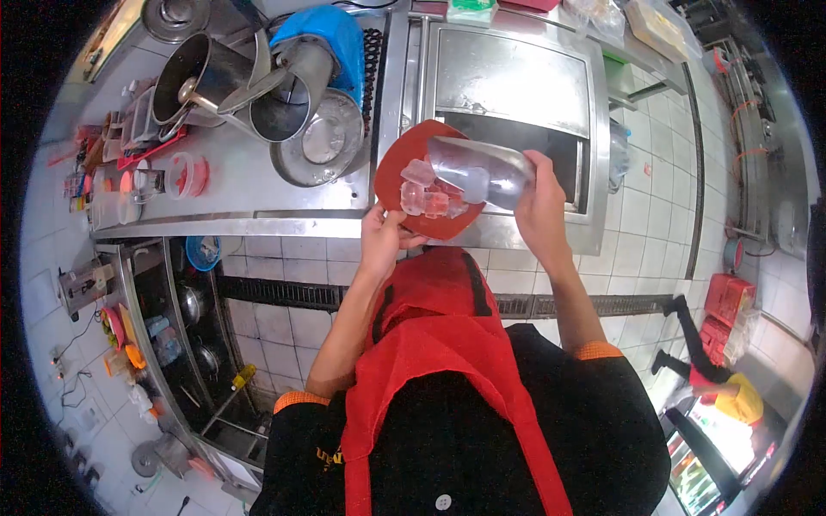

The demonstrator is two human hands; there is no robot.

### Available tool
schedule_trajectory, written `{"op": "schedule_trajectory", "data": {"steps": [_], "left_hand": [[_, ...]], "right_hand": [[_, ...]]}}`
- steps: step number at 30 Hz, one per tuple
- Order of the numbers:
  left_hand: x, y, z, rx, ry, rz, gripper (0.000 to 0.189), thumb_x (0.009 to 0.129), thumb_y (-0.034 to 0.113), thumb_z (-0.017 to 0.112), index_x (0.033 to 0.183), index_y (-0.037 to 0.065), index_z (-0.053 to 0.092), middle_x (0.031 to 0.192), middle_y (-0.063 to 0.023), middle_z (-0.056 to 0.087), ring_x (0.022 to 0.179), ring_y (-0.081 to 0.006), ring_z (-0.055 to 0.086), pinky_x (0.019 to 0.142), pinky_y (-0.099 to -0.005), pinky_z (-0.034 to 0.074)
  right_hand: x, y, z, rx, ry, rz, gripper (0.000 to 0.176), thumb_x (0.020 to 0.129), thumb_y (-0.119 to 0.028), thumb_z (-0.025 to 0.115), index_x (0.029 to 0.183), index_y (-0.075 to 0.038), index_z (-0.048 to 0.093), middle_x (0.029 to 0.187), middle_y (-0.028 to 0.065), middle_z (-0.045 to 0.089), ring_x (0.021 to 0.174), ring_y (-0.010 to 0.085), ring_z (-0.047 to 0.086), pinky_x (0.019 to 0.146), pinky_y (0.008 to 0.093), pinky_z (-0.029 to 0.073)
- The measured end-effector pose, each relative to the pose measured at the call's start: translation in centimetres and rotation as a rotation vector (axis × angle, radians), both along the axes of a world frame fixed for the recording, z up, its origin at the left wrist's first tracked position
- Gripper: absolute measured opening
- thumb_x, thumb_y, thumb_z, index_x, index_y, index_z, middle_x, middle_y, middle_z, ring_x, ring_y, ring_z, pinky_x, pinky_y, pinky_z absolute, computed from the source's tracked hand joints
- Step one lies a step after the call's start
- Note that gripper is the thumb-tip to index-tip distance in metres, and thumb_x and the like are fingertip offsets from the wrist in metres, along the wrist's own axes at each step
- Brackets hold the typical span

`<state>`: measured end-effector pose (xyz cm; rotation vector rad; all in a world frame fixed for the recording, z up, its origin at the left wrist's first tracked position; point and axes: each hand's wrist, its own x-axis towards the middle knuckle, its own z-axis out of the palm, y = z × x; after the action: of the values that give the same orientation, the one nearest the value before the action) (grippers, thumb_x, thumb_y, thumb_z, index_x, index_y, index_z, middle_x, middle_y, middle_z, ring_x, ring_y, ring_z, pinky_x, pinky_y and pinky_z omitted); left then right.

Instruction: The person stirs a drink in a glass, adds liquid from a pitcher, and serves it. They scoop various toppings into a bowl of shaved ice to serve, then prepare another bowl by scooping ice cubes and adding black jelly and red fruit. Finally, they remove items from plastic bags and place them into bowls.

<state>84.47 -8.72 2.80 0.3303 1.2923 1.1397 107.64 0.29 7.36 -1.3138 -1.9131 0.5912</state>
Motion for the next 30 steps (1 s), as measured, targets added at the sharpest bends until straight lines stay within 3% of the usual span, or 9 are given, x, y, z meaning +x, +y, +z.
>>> {"op": "schedule_trajectory", "data": {"steps": [2,8,10,12,20,24,25,26,30], "left_hand": [[0.1,-0.2,0.4,0.019,-0.011,0.027,0.029,0.090,0.007,0.045,0.118,-0.001,0.049,0.100,-0.0167,0.063,0.075,-0.0252,0.069,0.062,-0.0325,0.061],[-1.2,-1.1,0.7,0.030,-0.038,0.087,0.029,0.090,0.006,0.045,0.117,-0.002,0.049,0.102,-0.0177,0.063,0.078,-0.0262,0.069,0.064,-0.0353,0.062],[-2.1,-1.8,0.4,0.045,-0.037,0.121,0.030,0.089,0.006,0.045,0.118,-0.001,0.049,0.104,-0.0173,0.063,0.080,-0.0260,0.069,0.065,-0.0360,0.062],[-3.2,-2.9,0.6,0.059,-0.081,0.151,0.030,0.090,0.006,0.045,0.119,0.000,0.048,0.106,-0.0154,0.063,0.084,-0.0260,0.069,0.067,-0.0384,0.062],[-11.4,-12.5,1.9,-0.021,-0.059,0.428,0.031,0.090,0.008,0.047,0.120,0.002,0.047,0.101,-0.0141,0.064,0.078,-0.0240,0.068,0.069,-0.0413,0.061],[-17.1,-16.1,1.4,0.032,-0.027,0.589,0.028,0.089,0.008,0.045,0.116,-0.002,0.045,0.108,-0.0188,0.062,0.086,-0.0309,0.069,0.066,-0.0392,0.061],[-18.8,-16.8,1.0,0.014,-0.003,0.602,0.029,0.089,0.008,0.045,0.116,-0.002,0.045,0.108,-0.0187,0.062,0.085,-0.0311,0.069,0.066,-0.0388,0.061],[-20.5,-17.4,0.5,-0.004,0.021,0.611,0.029,0.090,0.009,0.046,0.117,-0.001,0.044,0.107,-0.0186,0.062,0.085,-0.0314,0.069,0.066,-0.0384,0.061],[-27.9,-18.1,-1.0,0.046,0.021,0.556,0.031,0.090,0.010,0.046,0.119,-0.002,0.044,0.106,-0.0189,0.063,0.085,-0.0316,0.069,0.068,-0.0389,0.061]], "right_hand": [[-0.7,-0.8,0.8,-0.051,0.012,-0.052,0.037,0.082,0.012,0.041,0.118,0.003,0.048,0.105,0.0258,0.057,0.101,0.0435,0.057,0.087,0.0423,0.046],[-1.5,-0.5,2.2,0.055,0.039,-0.112,0.037,0.083,0.011,0.042,0.119,0.003,0.047,0.105,0.0244,0.058,0.098,0.0408,0.059,0.087,0.0427,0.046],[-1.9,0.1,3.3,-0.013,0.078,-0.191,0.035,0.085,0.009,0.042,0.119,0.004,0.047,0.099,0.0231,0.060,0.085,0.0360,0.064,0.077,0.0402,0.050],[-2.6,0.6,6.1,-0.348,0.305,-0.225,0.033,0.086,0.004,0.041,0.119,0.003,0.047,0.090,0.0174,0.060,0.056,0.0212,0.061,0.042,0.0294,0.047],[-7.6,4.0,1.0,-1.018,0.411,-0.096,0.054,0.090,-0.026,0.047,0.135,0.001,0.034,0.083,0.0137,0.057,0.041,0.0172,0.049,0.029,0.0278,0.037],[-16.7,4.6,-4.7,-0.914,0.272,-0.003,0.051,0.093,-0.035,0.046,0.131,-0.002,0.038,0.088,0.0140,0.058,0.064,0.0209,0.059,0.049,0.0358,0.045],[-17.5,5.6,-9.4,-0.462,-0.035,0.213,0.045,0.095,-0.037,0.044,0.126,-0.003,0.043,0.095,0.0175,0.060,0.086,0.0269,0.060,0.068,0.0412,0.046],[-20.6,5.6,-9.0,-0.601,-0.015,0.010,0.043,0.097,-0.036,0.041,0.122,-0.002,0.046,0.103,0.0239,0.061,0.098,0.0353,0.059,0.080,0.0429,0.045],[-25.2,6.0,-10.7,-0.165,-0.294,0.074,0.039,0.098,-0.034,0.038,0.117,-0.002,0.048,0.107,0.0284,0.059,0.102,0.0450,0.056,0.087,0.0469,0.042]]}}
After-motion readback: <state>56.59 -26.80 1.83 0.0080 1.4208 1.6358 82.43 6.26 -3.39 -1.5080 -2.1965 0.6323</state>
